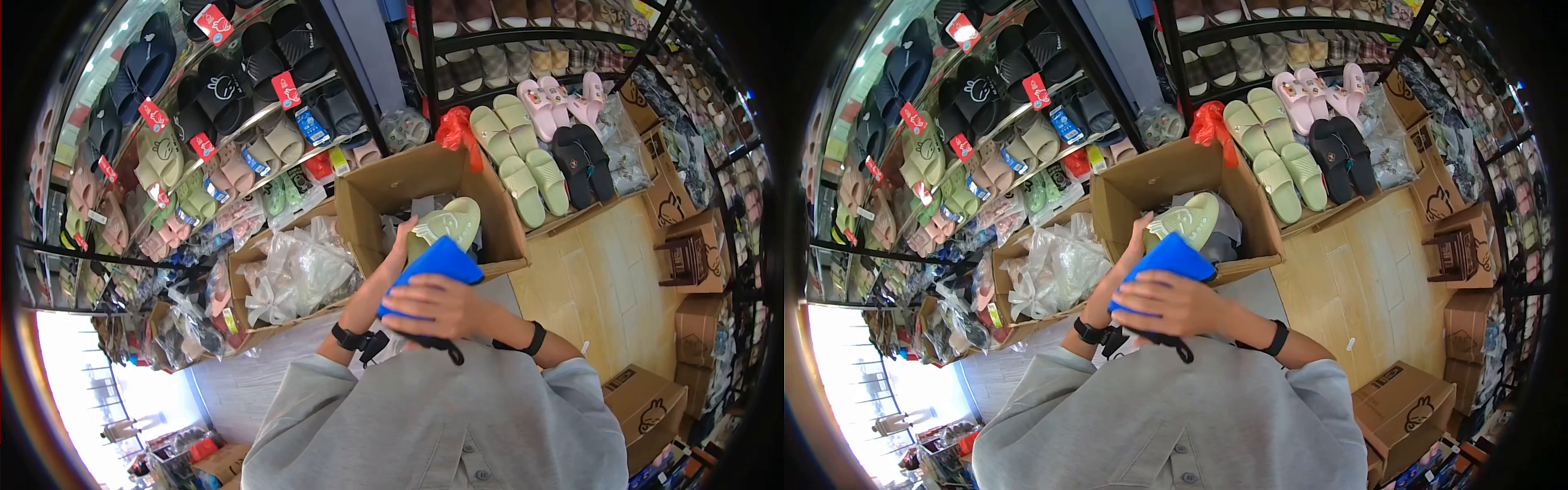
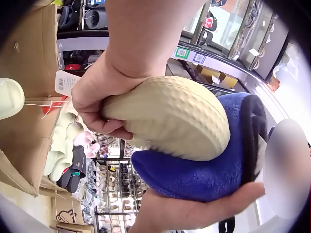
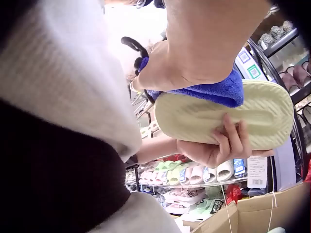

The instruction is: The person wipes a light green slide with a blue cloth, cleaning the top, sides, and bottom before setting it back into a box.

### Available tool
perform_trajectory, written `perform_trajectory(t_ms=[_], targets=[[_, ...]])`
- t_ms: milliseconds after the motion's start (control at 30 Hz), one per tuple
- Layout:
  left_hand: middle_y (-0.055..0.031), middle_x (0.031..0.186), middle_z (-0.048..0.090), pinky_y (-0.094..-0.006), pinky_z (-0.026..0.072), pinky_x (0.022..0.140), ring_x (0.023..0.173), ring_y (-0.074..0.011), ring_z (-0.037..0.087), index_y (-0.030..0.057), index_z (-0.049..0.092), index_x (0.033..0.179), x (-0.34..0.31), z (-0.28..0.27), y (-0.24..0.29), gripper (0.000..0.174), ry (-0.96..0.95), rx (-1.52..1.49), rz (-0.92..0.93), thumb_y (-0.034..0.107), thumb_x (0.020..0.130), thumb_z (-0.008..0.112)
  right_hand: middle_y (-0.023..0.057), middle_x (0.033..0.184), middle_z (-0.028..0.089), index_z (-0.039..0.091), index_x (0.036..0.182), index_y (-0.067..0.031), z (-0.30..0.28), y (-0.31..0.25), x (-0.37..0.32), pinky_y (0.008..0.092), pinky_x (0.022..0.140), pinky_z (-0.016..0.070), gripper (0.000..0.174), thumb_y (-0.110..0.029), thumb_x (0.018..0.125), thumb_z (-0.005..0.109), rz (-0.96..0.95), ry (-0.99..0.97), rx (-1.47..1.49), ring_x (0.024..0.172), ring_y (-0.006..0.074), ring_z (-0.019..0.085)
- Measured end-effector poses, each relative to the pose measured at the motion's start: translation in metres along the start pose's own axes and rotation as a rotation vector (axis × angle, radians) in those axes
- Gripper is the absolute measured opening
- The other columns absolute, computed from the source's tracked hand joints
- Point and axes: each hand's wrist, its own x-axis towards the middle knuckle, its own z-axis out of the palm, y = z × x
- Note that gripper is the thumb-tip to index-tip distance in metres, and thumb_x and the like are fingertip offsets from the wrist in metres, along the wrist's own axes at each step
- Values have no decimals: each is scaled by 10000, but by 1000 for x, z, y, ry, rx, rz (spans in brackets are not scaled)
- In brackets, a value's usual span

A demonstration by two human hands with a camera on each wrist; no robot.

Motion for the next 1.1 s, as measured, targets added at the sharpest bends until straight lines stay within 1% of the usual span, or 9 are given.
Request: perform_trajectory(t_ms=[133, 267, 467, 600, 700, 833, 933, 1000, 1100], targets=[[-74, 1158, 767, -360, 608, 812, 919, -202, 734, 118, 693, 1350, -12, 15, 3, 710, 4, -18, 11, 731, 1038, 518, 59, 1422, 702, 732, 1383, -158, -4, 8, -7, 429, 1118, 520, 525, -455, 952, 775, -91, -40, 19, 1313, 249, 667], [-78, 1173, 768, -360, 613, 824, 936, -204, 740, 115, 688, 1365, -14, 24, 4, 709, -7, -22, 40, 722, 1046, 510, 61, 1387, 740, 766, 1322, -184, -13, 28, -22, 435, 1081, 535, 512, -548, 963, 760, 74, 54, -55, 1281, 256, 704], [-83, 1197, 771, -361, 620, 842, 962, -206, 751, 110, 682, 1388, -5, 17, 1, 707, -25, 28, 80, 708, 1058, 498, 117, 1319, 758, 789, 1284, -113, -20, 77, -59, 516, 1082, 533, 510, -516, 974, 755, 270, 226, -173, 1216, 336, 725], [-72, 1204, 771, -350, 616, 856, 965, -203, 751, 111, 686, 1384, 3, 4, -3, 702, 10, 44, 58, 702, 1063, 486, 189, 1304, 753, 767, 1270, 9, -25, 91, -62, 515, 1069, 526, 568, -488, 997, 733, 482, 330, -48, 1200, 399, 711], [-72, 1202, 771, -366, 616, 863, 968, -210, 751, 117, 691, 1363, 8, -10, -5, 699, -7, 41, 14, 714, 1056, 496, 187, 1299, 755, 766, 1272, 9, -28, 85, -53, 516, 1071, 522, 565, -478, 989, 740, 505, 309, -83, 1202, 397, 708], [-91, 1201, 769, -390, 616, 892, 975, -230, 749, 119, 695, 1312, 7, -8, -5, 714, -83, -17, 62, 752, 1039, 508, 144, 1314, 757, 779, 1289, -69, -23, 70, -39, 523, 1076, 525, 508, -452, 956, 778, 356, 240, -170, 1206, 364, 712], [-107, 1204, 763, -401, 609, 923, 976, -238, 738, 117, 691, 1285, -27, 31, 13, 740, 44, -137, -95, 784, 1027, 502, 90, 1390, 731, 777, 1329, -166, -13, 44, -26, 491, 1097, 520, 507, -467, 921, 793, 260, 169, -165, 1268, 292, 695], [-107, 1181, 768, -406, 605, 937, 971, -241, 727, 111, 693, 1278, -24, 26, 10, 756, 56, 56, 6, 795, 1021, 500, 80, 1419, 717, 755, 1365, -177, -4, 26, -18, 464, 1112, 512, 497, -462, 958, 761, 174, 133, -119, 1297, 271, 683], [-88, 1103, 778, -408, 593, 947, 940, -254, 704, 108, 709, 1250, 16, -17, -6, 758, -150, -169, -130, 799, 1012, 509, 65, 1443, 699, 725, 1398, -161, 6, 5, -3, 422, 1129, 507, 504, -459, 993, 742, -4, 79, -53, 1324, 239, 671]])
